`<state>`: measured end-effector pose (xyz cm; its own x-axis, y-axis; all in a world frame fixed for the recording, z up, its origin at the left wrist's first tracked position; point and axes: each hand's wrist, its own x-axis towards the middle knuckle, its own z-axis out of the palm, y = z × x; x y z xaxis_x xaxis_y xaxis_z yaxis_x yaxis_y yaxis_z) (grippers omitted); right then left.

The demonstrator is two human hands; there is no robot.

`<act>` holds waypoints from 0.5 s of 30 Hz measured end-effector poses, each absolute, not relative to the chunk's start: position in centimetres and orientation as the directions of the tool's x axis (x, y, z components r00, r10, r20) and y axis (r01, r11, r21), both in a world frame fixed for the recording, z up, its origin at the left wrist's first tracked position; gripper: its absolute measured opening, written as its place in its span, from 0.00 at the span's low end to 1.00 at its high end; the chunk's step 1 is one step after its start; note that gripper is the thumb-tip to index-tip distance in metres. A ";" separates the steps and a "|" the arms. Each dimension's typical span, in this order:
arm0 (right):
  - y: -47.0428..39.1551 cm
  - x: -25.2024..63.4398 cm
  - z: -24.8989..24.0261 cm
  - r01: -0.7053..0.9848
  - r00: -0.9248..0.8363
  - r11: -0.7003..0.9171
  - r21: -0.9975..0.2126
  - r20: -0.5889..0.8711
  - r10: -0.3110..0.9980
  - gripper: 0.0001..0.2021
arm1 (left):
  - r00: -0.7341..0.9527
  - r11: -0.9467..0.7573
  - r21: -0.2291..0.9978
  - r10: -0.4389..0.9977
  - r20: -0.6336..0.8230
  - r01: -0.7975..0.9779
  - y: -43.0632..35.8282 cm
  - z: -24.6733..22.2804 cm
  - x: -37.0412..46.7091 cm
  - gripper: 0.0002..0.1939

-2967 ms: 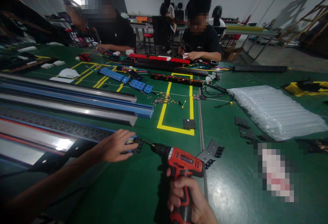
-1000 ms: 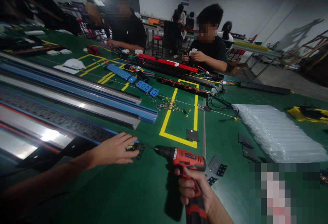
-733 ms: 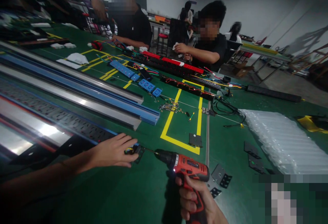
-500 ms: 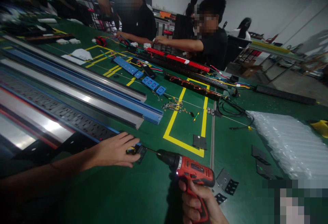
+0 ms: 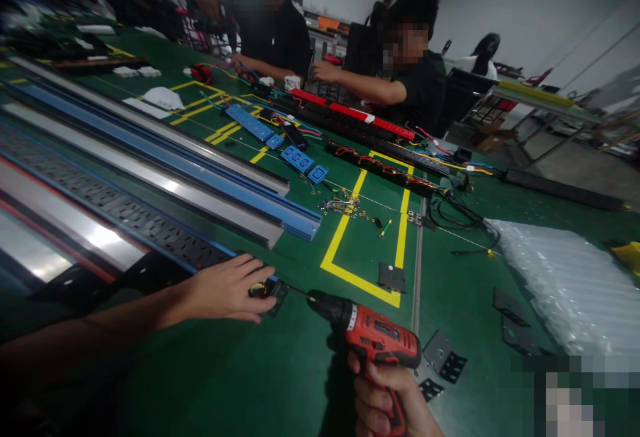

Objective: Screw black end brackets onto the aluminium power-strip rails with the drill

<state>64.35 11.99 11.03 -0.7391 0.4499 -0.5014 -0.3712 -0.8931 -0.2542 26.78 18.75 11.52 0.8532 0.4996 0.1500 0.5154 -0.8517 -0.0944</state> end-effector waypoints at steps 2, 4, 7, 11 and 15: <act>11.8 64.4 10.7 -0.403 -0.734 -0.885 -0.235 -0.494 0.466 0.10 | 0.847 -0.849 -0.080 0.506 0.161 0.522 18.7 11.6 26.8 0.19; 11.6 64.4 10.3 -0.442 -0.723 -0.870 -0.218 -0.487 0.489 0.09 | 0.846 -0.849 -0.076 0.507 0.167 0.523 18.7 11.6 26.8 0.18; 11.3 64.4 10.0 -0.469 -0.722 -0.859 -0.205 -0.470 0.507 0.07 | 0.851 -0.850 -0.090 0.502 0.155 0.519 18.7 11.6 26.8 0.18; 11.2 64.3 10.1 -0.478 -0.730 -0.852 -0.212 -0.443 0.520 0.07 | 0.846 -0.849 -0.086 0.501 0.179 0.521 18.8 11.6 26.8 0.18; 11.2 64.4 10.0 -0.468 -0.728 -0.847 -0.251 -0.434 0.531 0.11 | 0.848 -0.848 -0.104 0.495 0.191 0.519 18.8 11.5 26.8 0.20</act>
<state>64.36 11.24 9.96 -0.7278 0.5311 -0.4338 -0.4684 -0.8470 -0.2512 26.83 18.78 11.52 0.8475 0.4950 0.1915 0.5190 -0.8485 -0.1037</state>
